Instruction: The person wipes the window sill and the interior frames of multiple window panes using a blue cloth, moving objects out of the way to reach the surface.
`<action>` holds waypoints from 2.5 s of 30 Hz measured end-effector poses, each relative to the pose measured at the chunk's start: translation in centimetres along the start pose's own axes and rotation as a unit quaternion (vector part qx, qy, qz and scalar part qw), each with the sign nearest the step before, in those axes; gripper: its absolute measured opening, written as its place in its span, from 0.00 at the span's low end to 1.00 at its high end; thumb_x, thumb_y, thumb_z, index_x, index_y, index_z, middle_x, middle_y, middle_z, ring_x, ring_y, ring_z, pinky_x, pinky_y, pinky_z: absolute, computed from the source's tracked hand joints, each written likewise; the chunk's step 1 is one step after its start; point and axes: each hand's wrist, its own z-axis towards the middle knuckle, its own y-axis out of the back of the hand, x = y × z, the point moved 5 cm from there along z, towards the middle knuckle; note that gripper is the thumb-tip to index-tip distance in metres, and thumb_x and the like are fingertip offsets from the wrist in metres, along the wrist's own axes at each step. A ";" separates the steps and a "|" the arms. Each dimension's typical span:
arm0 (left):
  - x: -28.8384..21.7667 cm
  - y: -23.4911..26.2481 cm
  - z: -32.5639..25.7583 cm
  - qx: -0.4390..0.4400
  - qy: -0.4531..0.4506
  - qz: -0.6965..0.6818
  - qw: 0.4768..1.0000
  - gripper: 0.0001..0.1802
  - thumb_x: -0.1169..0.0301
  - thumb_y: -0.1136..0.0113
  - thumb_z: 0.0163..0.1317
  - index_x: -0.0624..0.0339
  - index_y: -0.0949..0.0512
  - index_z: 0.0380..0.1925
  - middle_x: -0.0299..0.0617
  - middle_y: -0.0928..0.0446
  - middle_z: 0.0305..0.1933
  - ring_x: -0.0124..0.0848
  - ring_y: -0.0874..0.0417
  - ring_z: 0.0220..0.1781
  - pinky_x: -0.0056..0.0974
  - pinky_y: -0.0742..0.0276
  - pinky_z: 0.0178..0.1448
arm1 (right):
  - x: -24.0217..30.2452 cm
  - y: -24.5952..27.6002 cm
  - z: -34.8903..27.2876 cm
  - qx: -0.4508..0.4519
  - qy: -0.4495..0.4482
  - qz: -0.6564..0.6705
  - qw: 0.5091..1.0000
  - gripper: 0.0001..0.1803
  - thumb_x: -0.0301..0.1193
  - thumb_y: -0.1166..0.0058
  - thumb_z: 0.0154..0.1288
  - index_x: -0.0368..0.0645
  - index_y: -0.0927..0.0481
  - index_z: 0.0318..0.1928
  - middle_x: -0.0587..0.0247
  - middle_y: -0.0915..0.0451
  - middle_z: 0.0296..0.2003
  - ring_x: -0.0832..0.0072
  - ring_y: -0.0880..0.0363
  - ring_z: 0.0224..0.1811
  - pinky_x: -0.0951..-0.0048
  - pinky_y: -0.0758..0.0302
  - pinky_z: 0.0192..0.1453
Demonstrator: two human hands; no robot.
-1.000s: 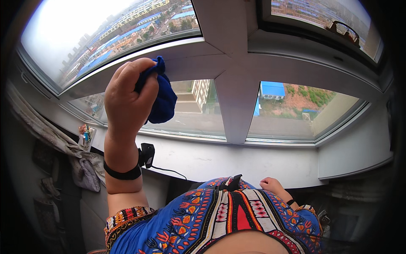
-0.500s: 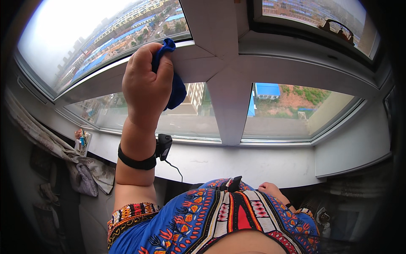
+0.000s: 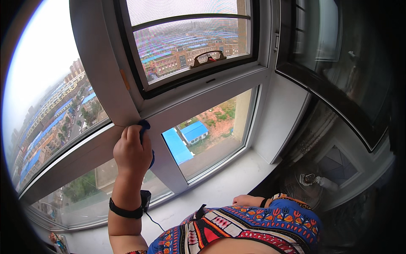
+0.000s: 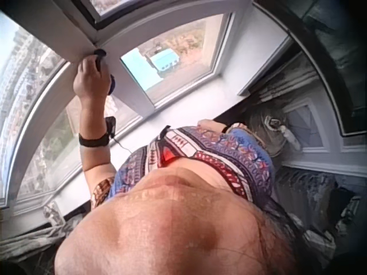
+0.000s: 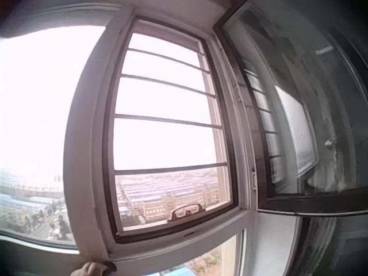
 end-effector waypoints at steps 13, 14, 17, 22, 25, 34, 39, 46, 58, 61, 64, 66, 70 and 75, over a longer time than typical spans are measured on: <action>-6.1 -5.5 -3.0 0.084 -0.072 -0.377 0.920 0.10 0.75 0.36 0.59 0.60 0.24 0.40 0.51 0.20 0.36 0.50 0.18 0.36 0.44 0.22 0.40 | -1.6 -8.3 -11.3 -0.118 -0.222 0.175 0.952 0.23 0.45 0.45 0.63 0.41 0.16 0.48 0.50 0.15 0.46 0.57 0.17 0.49 0.61 0.22 0.50; -6.0 -6.6 -3.9 0.109 -0.055 -0.404 0.906 0.10 0.75 0.36 0.59 0.60 0.24 0.40 0.51 0.20 0.36 0.49 0.18 0.36 0.44 0.22 0.40 | -0.9 -9.2 -12.4 -0.116 -0.224 0.183 0.950 0.23 0.46 0.46 0.65 0.41 0.17 0.49 0.49 0.16 0.46 0.56 0.18 0.49 0.61 0.22 0.51; -7.3 -9.9 -6.3 0.184 -0.032 -0.462 0.867 0.10 0.72 0.36 0.61 0.62 0.24 0.40 0.50 0.20 0.35 0.46 0.18 0.35 0.43 0.23 0.41 | 1.2 -12.2 -15.7 -0.124 -0.220 0.223 0.941 0.24 0.46 0.47 0.67 0.39 0.19 0.52 0.47 0.17 0.48 0.55 0.18 0.50 0.61 0.23 0.52; -12.3 -14.0 -8.6 0.277 0.001 -0.527 0.803 0.08 0.72 0.37 0.61 0.63 0.23 0.38 0.49 0.20 0.32 0.42 0.18 0.34 0.40 0.23 0.40 | -0.7 -18.2 -18.6 -0.173 -0.188 0.260 0.931 0.23 0.46 0.44 0.63 0.42 0.17 0.49 0.49 0.16 0.46 0.54 0.18 0.50 0.61 0.23 0.52; -14.8 -14.4 -9.4 0.290 -0.010 -0.529 0.798 0.08 0.72 0.37 0.62 0.64 0.23 0.37 0.49 0.21 0.32 0.41 0.18 0.33 0.40 0.23 0.40 | -1.5 -17.8 -19.8 -0.209 -0.183 0.294 0.915 0.22 0.45 0.43 0.63 0.42 0.17 0.48 0.52 0.15 0.44 0.57 0.17 0.45 0.62 0.22 0.50; -20.2 -15.1 -9.4 0.306 0.084 -0.548 0.774 0.06 0.74 0.39 0.64 0.65 0.24 0.38 0.38 0.22 0.32 0.25 0.24 0.35 0.31 0.26 0.42 | -7.9 11.1 -38.6 -0.723 0.203 0.465 0.469 0.26 0.45 0.62 0.79 0.40 0.30 0.66 0.56 0.25 0.61 0.66 0.26 0.64 0.63 0.28 0.64; -20.7 -13.4 -10.4 0.288 0.121 -0.549 0.775 0.08 0.73 0.39 0.66 0.64 0.25 0.41 0.36 0.23 0.37 0.24 0.24 0.39 0.31 0.27 0.47 | -3.4 22.4 -50.2 -0.744 0.388 0.408 0.359 0.42 0.59 0.67 0.74 0.34 0.40 0.72 0.54 0.35 0.70 0.66 0.40 0.73 0.58 0.46 0.75; -21.3 -13.1 -9.4 0.300 0.135 -0.565 0.757 0.07 0.73 0.41 0.67 0.63 0.25 0.42 0.35 0.24 0.37 0.22 0.26 0.39 0.30 0.28 0.47 | -1.2 23.8 -49.5 -0.732 0.396 0.428 0.353 0.38 0.52 0.61 0.74 0.33 0.38 0.70 0.55 0.34 0.68 0.67 0.37 0.70 0.58 0.41 0.72; -21.6 -14.0 -10.5 0.321 0.167 -0.599 0.714 0.08 0.73 0.39 0.67 0.63 0.25 0.43 0.34 0.23 0.38 0.21 0.25 0.39 0.27 0.28 0.46 | 4.9 20.2 -46.6 -0.769 0.389 0.199 0.466 0.24 0.24 0.47 0.70 0.34 0.35 0.64 0.55 0.25 0.57 0.71 0.26 0.58 0.66 0.32 0.66; -21.2 -13.8 -10.5 0.328 0.189 -0.604 0.701 0.08 0.73 0.39 0.68 0.62 0.25 0.43 0.33 0.23 0.37 0.20 0.25 0.38 0.26 0.28 0.45 | 6.9 20.1 -45.3 -0.777 0.340 0.154 0.506 0.21 0.26 0.41 0.67 0.35 0.28 0.58 0.59 0.23 0.52 0.74 0.23 0.52 0.70 0.27 0.60; -21.8 -13.4 -10.7 0.342 0.196 -0.620 0.679 0.08 0.72 0.39 0.68 0.61 0.25 0.43 0.33 0.23 0.37 0.19 0.25 0.37 0.25 0.29 0.44 | 9.2 20.0 -44.4 -0.791 0.334 0.068 0.508 0.21 0.27 0.38 0.64 0.35 0.26 0.56 0.57 0.21 0.50 0.72 0.21 0.48 0.70 0.25 0.55; -22.4 -13.2 -10.7 0.350 0.195 -0.617 0.677 0.08 0.72 0.39 0.68 0.62 0.25 0.44 0.33 0.23 0.37 0.19 0.25 0.37 0.25 0.29 0.44 | 10.4 20.4 -43.5 -0.790 0.347 0.046 0.504 0.23 0.28 0.36 0.62 0.37 0.26 0.56 0.56 0.21 0.50 0.70 0.22 0.47 0.71 0.25 0.54; -23.1 -12.7 -10.9 0.357 0.188 -0.622 0.671 0.09 0.72 0.39 0.69 0.61 0.25 0.45 0.33 0.23 0.38 0.19 0.25 0.38 0.25 0.29 0.45 | 12.4 21.5 -43.0 -0.781 0.319 -0.032 0.537 0.24 0.35 0.31 0.59 0.39 0.23 0.53 0.55 0.20 0.49 0.58 0.20 0.50 0.63 0.24 0.55; -17.9 -9.5 -12.5 0.343 0.180 -0.620 0.683 0.09 0.72 0.39 0.68 0.62 0.25 0.45 0.33 0.23 0.39 0.19 0.25 0.39 0.25 0.28 0.47 | 19.9 20.3 -38.1 -0.748 0.375 -0.031 0.547 0.19 0.35 0.33 0.59 0.41 0.23 0.48 0.58 0.20 0.43 0.57 0.20 0.46 0.62 0.24 0.53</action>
